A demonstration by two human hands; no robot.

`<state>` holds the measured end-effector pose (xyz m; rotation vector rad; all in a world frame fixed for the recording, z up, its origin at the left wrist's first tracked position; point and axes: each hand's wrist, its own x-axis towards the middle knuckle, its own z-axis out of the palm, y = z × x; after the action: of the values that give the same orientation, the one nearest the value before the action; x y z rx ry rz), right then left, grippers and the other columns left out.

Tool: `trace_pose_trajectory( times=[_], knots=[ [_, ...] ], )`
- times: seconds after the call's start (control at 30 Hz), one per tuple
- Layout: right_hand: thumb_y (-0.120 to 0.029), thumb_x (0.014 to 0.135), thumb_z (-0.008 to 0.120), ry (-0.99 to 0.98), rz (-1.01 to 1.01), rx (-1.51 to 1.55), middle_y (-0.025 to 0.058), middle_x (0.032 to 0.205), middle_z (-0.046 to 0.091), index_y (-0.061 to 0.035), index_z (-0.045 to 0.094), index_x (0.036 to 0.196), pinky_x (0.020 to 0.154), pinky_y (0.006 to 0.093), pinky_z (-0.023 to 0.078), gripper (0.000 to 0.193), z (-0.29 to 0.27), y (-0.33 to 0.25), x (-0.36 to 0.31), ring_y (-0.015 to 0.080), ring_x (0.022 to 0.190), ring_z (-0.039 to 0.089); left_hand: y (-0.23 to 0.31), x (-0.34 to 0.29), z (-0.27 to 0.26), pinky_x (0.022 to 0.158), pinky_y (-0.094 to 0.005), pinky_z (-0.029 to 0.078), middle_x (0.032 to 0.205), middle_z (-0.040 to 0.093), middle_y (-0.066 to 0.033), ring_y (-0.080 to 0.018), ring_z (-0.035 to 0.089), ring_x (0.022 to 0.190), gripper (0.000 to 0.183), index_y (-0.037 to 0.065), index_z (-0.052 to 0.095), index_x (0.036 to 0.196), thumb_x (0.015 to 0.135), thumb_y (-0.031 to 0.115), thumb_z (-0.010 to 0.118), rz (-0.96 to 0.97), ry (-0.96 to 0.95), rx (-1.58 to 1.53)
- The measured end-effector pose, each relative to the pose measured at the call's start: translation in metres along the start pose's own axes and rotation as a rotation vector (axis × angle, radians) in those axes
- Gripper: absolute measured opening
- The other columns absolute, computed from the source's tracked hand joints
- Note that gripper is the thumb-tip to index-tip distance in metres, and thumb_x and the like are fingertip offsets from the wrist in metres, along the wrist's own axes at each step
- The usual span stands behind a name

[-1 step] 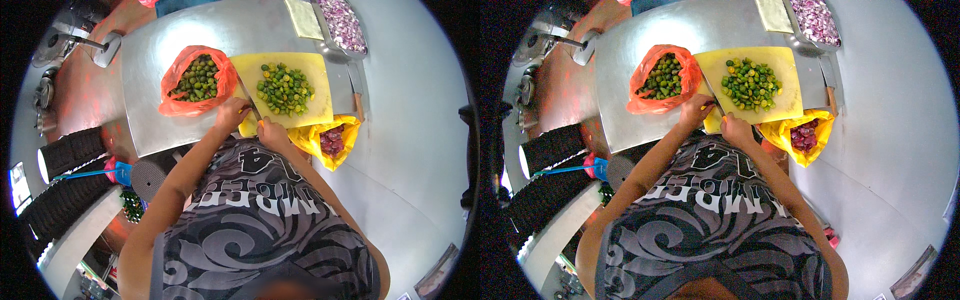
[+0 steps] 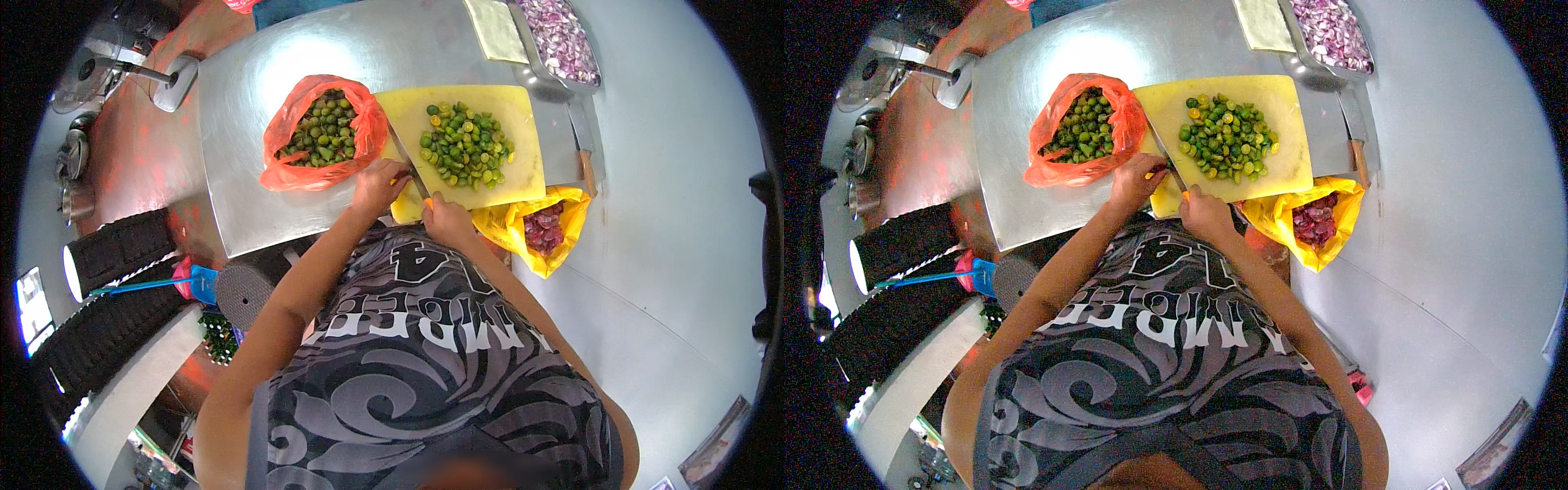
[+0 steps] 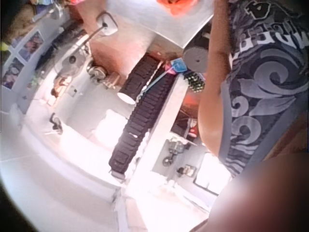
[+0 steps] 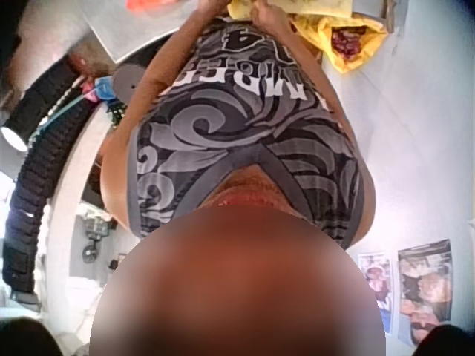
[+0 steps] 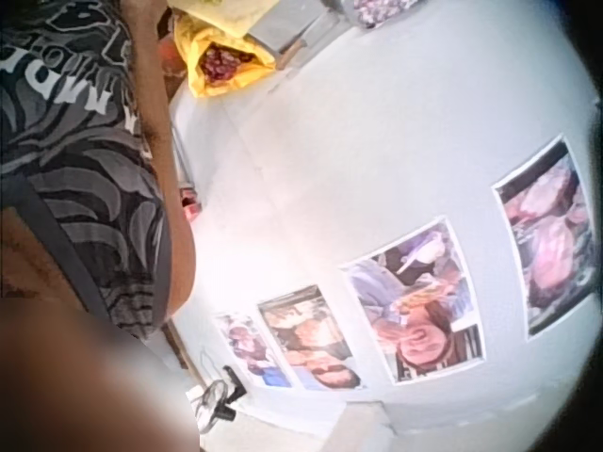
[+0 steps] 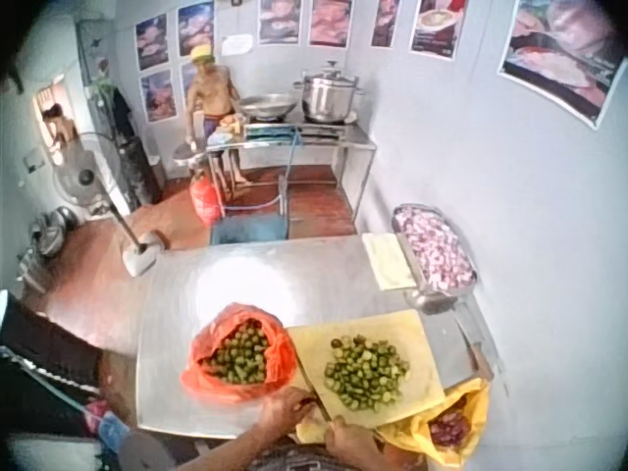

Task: The person repeatedly picks small green vegetables from a red plastic bag and chops them on a yellow cutting board using a knife. The chopped pieces accumulate on the board throughout the clip.

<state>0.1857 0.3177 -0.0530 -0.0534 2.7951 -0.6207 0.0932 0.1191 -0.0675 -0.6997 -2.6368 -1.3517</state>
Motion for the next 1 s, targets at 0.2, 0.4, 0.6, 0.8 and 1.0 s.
trace_pose_trajectory(
  times=[0.2, 0.4, 0.6, 0.8, 1.0],
  knots=[
    [-0.038, 0.099, 0.054, -0.21, 0.086, -0.062, 0.0254, 0.073, 0.068, -0.0051, 0.056, 0.104, 0.06, 0.0559, 0.054, 0.033, -0.023, 0.039, -0.06, 0.0466, 0.067, 0.067, 0.012, 0.003, 0.001, 0.075, -0.0365, 0.06, 0.095, 0.073, -0.0126, -0.0247, 0.074, 0.084, 0.02, 0.003, 0.073, 0.103, 0.084, 0.008, 0.076, -0.159, 0.013, -0.053],
    [-0.043, 0.102, 0.052, -0.061, 0.048, 0.134, 0.0258, 0.073, 0.067, -0.0056, 0.054, 0.106, 0.062, 0.0579, 0.052, 0.037, -0.026, 0.044, -0.064, 0.0483, 0.069, 0.066, 0.021, 0.012, -0.053, 0.082, -0.0381, 0.058, 0.101, 0.075, -0.0127, -0.0281, 0.073, 0.09, 0.02, 0.003, 0.073, 0.104, 0.084, 0.005, 0.069, -0.16, 0.114, -0.035],
    [-0.044, 0.101, 0.051, -0.11, -0.043, 0.091, 0.0285, 0.076, 0.067, -0.0047, 0.058, 0.101, 0.067, 0.0589, 0.052, 0.04, -0.015, 0.034, -0.029, 0.047, 0.075, 0.068, -0.043, 0.021, -0.158, 0.091, -0.044, 0.052, 0.112, 0.069, -0.0115, -0.0306, 0.065, 0.106, 0.03, 0.011, 0.072, 0.11, 0.081, 0.015, 0.076, -0.231, 0.404, 0.662],
    [-0.043, 0.099, 0.055, -0.047, 0.01, 0.058, 0.0263, 0.077, 0.066, -0.0055, 0.058, 0.097, 0.066, 0.0592, 0.048, 0.037, -0.043, 0.052, -0.017, 0.0492, 0.074, 0.064, -0.105, 0.057, -0.195, 0.083, -0.0432, 0.056, 0.098, 0.073, -0.0121, -0.0319, 0.071, 0.093, 0.025, 0.014, 0.074, 0.11, 0.085, 0.016, 0.072, -0.512, 0.129, 0.489],
    [-0.041, 0.099, 0.056, -0.05, 0.04, 0.077, 0.0268, 0.077, 0.065, -0.0042, 0.057, 0.095, 0.066, 0.0589, 0.048, 0.038, -0.044, 0.045, -0.016, 0.0497, 0.075, 0.064, -0.101, 0.096, -0.218, 0.076, -0.0423, 0.056, 0.093, 0.075, -0.0099, -0.0296, 0.072, 0.085, 0.024, 0.013, 0.075, 0.107, 0.084, 0.012, 0.066, -0.397, 0.463, 0.493]
  ],
)
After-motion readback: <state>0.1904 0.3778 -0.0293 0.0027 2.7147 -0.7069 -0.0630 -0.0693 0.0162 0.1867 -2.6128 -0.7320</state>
